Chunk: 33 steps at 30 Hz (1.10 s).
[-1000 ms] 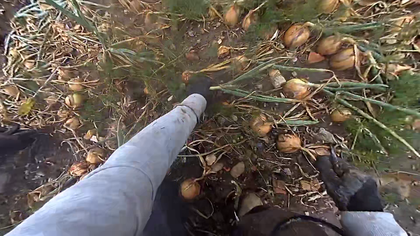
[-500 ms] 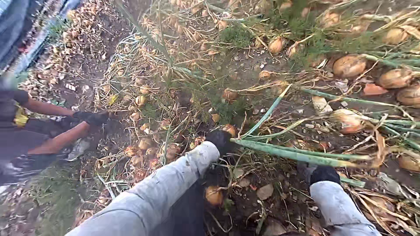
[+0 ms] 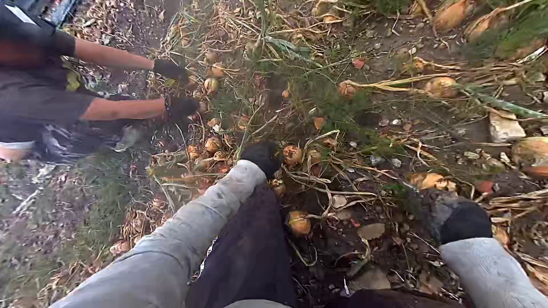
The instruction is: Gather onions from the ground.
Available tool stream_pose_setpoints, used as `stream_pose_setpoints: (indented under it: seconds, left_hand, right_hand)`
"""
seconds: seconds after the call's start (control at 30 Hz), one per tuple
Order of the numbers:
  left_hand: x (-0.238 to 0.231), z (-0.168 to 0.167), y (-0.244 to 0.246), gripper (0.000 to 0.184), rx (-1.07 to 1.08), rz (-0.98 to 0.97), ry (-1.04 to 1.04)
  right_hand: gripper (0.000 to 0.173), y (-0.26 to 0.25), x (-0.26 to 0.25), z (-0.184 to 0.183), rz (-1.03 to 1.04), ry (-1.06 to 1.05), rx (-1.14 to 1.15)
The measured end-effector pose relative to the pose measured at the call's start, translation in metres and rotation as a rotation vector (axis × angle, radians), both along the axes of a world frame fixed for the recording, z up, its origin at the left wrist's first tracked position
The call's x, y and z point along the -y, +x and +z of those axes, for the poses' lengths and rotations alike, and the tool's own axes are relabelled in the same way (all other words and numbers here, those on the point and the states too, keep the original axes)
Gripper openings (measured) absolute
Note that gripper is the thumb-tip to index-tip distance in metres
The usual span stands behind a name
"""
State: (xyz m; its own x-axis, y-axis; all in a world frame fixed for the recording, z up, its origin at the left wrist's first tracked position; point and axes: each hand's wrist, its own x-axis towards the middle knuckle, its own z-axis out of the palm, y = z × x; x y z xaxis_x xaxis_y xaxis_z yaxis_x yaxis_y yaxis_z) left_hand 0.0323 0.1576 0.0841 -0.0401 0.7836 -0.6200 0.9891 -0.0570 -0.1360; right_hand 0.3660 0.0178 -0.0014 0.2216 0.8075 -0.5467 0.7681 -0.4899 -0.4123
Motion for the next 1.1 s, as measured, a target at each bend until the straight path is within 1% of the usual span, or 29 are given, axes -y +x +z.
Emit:
stream_pose_setpoints:
  seconds: [0.03, 0.07, 0.1, 0.13, 0.17, 0.2, 0.23, 0.27, 0.3, 0.37, 0.4, 0.43, 0.47, 0.53, 0.57, 0.63, 0.67, 0.7, 0.77, 0.8, 0.83, 0.87, 0.93, 1.0, 1.07, 1.1]
  left_hand:
    - [-0.004, -0.02, 0.032, 0.061, 0.048, 0.016, -0.05]
    - [-0.008, -0.039, 0.061, 0.066, 0.045, 0.047, -0.135]
    - [-0.012, -0.056, 0.086, 0.064, 0.025, 0.086, -0.215]
    - [-0.013, -0.07, 0.103, 0.055, 0.005, 0.096, -0.248]
    - [-0.014, -0.081, 0.111, 0.045, -0.01, 0.077, -0.258]
    - [-0.016, -0.091, 0.112, 0.038, -0.018, 0.046, -0.266]
    - [-0.016, -0.097, 0.108, 0.035, -0.01, 0.035, -0.27]
    - [-0.015, -0.102, 0.104, 0.033, 0.001, 0.029, -0.285]
    - [-0.013, -0.107, 0.1, 0.033, 0.007, 0.021, -0.297]
    - [-0.005, -0.111, 0.096, 0.036, 0.036, 0.061, -0.285]
    - [-0.002, -0.112, 0.096, 0.037, 0.05, 0.084, -0.269]
    - [0.0, -0.11, 0.098, 0.038, 0.056, 0.104, -0.253]
    - [0.001, -0.11, 0.1, 0.039, 0.053, 0.126, -0.244]
    - [-0.004, -0.107, 0.103, 0.04, 0.03, 0.166, -0.234]
    - [-0.009, -0.104, 0.103, 0.041, 0.011, 0.19, -0.223]
    - [-0.03, -0.093, 0.099, 0.046, -0.024, 0.215, -0.147]
    - [-0.048, -0.08, 0.095, 0.051, -0.024, 0.212, -0.094]
    - [-0.071, -0.061, 0.09, 0.052, 0.013, 0.199, -0.035]
    - [-0.113, -0.026, 0.072, 0.046, 0.172, 0.173, 0.111]
    - [-0.126, -0.01, 0.063, 0.043, 0.218, 0.155, 0.165]
    - [-0.129, 0.004, 0.053, 0.043, 0.296, 0.206, 0.232]
    - [-0.122, 0.018, 0.042, 0.045, 0.315, 0.207, 0.253]
    - [-0.088, 0.034, 0.016, 0.046, 0.228, 0.105, 0.161]
    - [-0.049, 0.029, -0.013, 0.044, 0.063, 0.041, -0.041]
    - [-0.029, 0.016, -0.024, 0.049, -0.152, 0.054, -0.318]
    - [-0.031, 0.012, -0.022, 0.054, -0.222, 0.065, -0.403]
  right_hand:
    - [0.037, -0.008, 0.004, 0.014, 0.143, 0.082, -0.021]
    - [0.031, -0.018, 0.004, 0.035, 0.258, 0.143, -0.106]
    - [0.027, -0.027, 0.001, 0.052, 0.324, 0.185, -0.213]
    - [0.026, -0.035, -0.001, 0.061, 0.34, 0.223, -0.326]
    - [0.028, -0.039, -0.005, 0.066, 0.302, 0.225, -0.428]
    - [0.03, -0.038, -0.01, 0.069, 0.233, 0.213, -0.482]
    - [0.031, -0.034, -0.018, 0.066, 0.156, 0.209, -0.453]
    - [0.032, -0.028, -0.03, 0.059, 0.097, 0.201, -0.365]
    - [0.036, -0.02, -0.046, 0.048, 0.082, 0.192, -0.259]
    - [0.043, -0.007, -0.084, 0.02, 0.14, 0.151, -0.07]
    - [0.05, -0.001, -0.104, 0.007, 0.196, 0.097, -0.003]
    - [0.057, 0.001, -0.123, -0.001, 0.264, -0.007, 0.054]
    - [0.061, -0.002, -0.137, -0.003, 0.335, -0.135, 0.107]
    - [0.052, -0.012, -0.148, -0.007, 0.413, -0.315, 0.201]
    - [0.048, -0.017, -0.147, -0.014, 0.398, -0.341, 0.228]
    - [0.048, -0.023, -0.141, -0.028, 0.335, -0.341, 0.257]
    - [0.047, -0.024, -0.139, -0.027, 0.322, -0.344, 0.263]
    - [0.045, -0.024, -0.139, -0.025, 0.321, -0.351, 0.269]
    - [0.04, -0.024, -0.14, -0.016, 0.32, -0.366, 0.254]
    - [0.04, -0.023, -0.141, -0.008, 0.318, -0.375, 0.239]
    - [0.04, -0.023, -0.143, -0.005, 0.312, -0.369, 0.222]
    - [0.041, -0.023, -0.143, -0.005, 0.298, -0.355, 0.201]
    - [0.041, -0.026, -0.137, -0.023, 0.273, -0.217, 0.205]
    - [0.039, -0.047, -0.122, -0.054, 0.282, 0.084, 0.194]
    - [0.044, -0.075, -0.124, -0.016, 0.483, -0.092, 0.028]
    - [0.043, -0.089, -0.119, 0.007, 0.597, -0.067, -0.047]
